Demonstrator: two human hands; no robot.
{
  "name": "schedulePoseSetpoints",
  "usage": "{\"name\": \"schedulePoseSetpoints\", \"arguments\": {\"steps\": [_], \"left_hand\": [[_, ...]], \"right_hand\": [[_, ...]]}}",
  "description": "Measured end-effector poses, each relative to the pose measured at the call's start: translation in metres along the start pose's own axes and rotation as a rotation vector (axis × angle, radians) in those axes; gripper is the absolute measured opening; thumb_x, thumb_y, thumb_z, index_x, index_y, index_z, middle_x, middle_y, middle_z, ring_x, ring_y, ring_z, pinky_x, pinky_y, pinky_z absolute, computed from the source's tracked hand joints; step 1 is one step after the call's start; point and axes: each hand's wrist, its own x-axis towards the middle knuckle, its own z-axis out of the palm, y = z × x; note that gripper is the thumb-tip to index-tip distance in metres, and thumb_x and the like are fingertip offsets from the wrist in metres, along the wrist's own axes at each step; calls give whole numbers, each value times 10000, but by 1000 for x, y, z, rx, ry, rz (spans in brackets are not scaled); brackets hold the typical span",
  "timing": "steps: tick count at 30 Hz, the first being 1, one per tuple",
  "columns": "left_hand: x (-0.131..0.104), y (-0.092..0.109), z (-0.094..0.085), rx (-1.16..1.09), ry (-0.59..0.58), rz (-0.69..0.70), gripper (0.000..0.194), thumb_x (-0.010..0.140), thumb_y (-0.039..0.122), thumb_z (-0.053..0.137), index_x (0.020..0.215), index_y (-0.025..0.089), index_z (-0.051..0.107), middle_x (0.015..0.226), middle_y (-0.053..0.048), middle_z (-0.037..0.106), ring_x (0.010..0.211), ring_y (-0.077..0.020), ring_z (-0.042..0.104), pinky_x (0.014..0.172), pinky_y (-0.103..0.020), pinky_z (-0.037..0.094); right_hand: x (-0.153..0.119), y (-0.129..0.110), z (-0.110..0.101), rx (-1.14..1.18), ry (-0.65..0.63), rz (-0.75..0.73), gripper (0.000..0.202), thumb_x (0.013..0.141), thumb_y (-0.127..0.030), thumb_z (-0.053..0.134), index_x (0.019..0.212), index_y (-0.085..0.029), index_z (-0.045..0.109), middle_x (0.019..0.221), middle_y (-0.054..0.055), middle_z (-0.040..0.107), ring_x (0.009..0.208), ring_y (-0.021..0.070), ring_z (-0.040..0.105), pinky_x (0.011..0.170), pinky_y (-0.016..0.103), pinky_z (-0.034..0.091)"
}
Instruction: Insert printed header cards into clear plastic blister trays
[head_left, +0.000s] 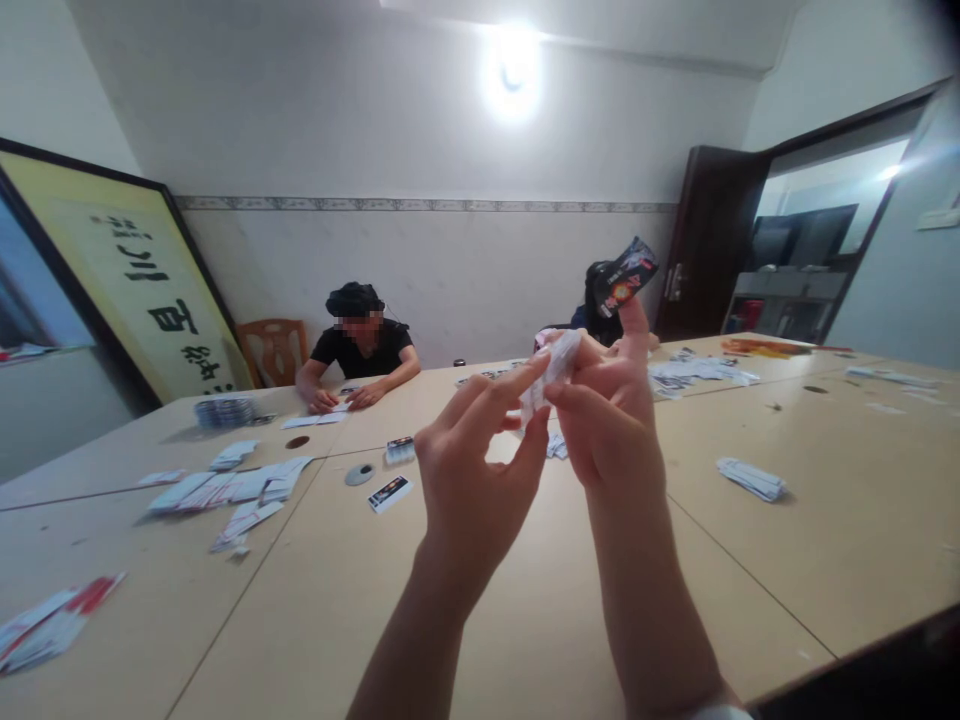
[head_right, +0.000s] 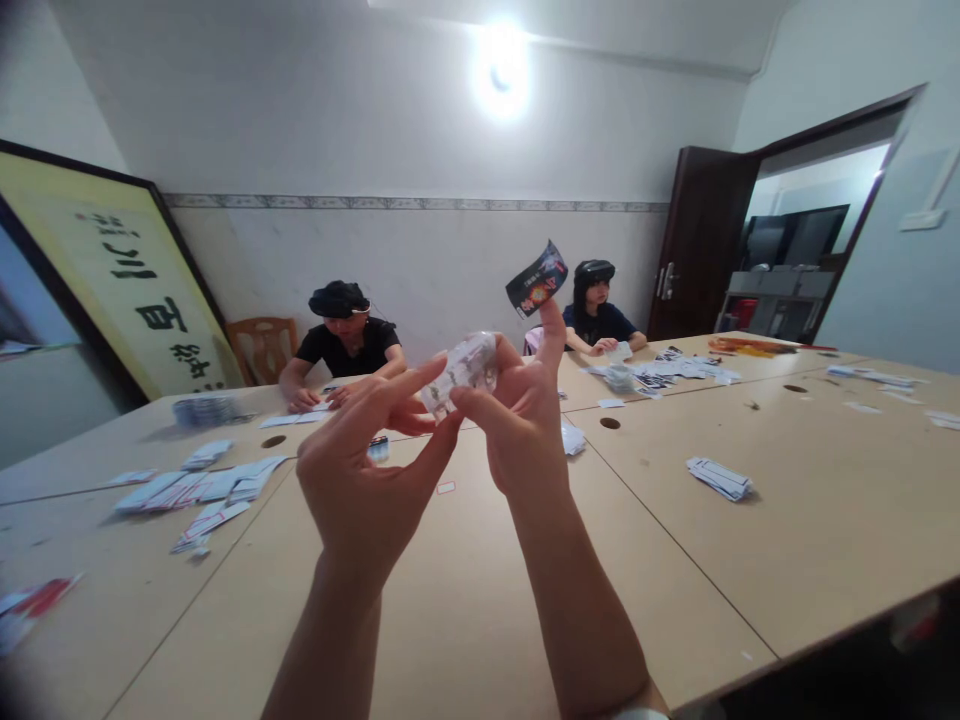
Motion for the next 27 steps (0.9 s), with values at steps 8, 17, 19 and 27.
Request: {"name": "schedulePoseSetpoints", "arguments": {"steps": [8,17,19,27], "left_hand": [[-1,3,-2,14,0,-7,386,777,66,746,1105,268,757,743,55,682,609,-72,630,597,-188,572],[6,-17,-12,-151,-137,-383,460,801,225,768,1250,293,699,895,21,677,630,-69,633,652,-193,590],[8,-24,-15,-148,-184,-446,447,805,205,742,1241,290,699,897,21,649,648,-66,625,684,-192,594],[16,-36,-28,-308,-314,-658,416,841,288,699,1254,280,655,919,3,547,683,-117,685,524,-200,607]], "right_hand": [[-2,11,-2,-54,-34,-121,1042,750,-172,657,1510,-519,34,946,-40,634,766,153,649,704,325,582],[2,-2,-3,-176,156,-173,705,785,-269,699,1391,-401,364,1195,44,674,1089,224,661,877,422,548],[6,-3,-6,-211,288,-232,452,820,-341,680,1235,-349,501,1178,40,665,1091,224,664,868,412,545],[3,-7,4,-75,319,-332,197,819,-297,706,773,-227,527,703,-32,620,563,121,616,531,268,518]]}}
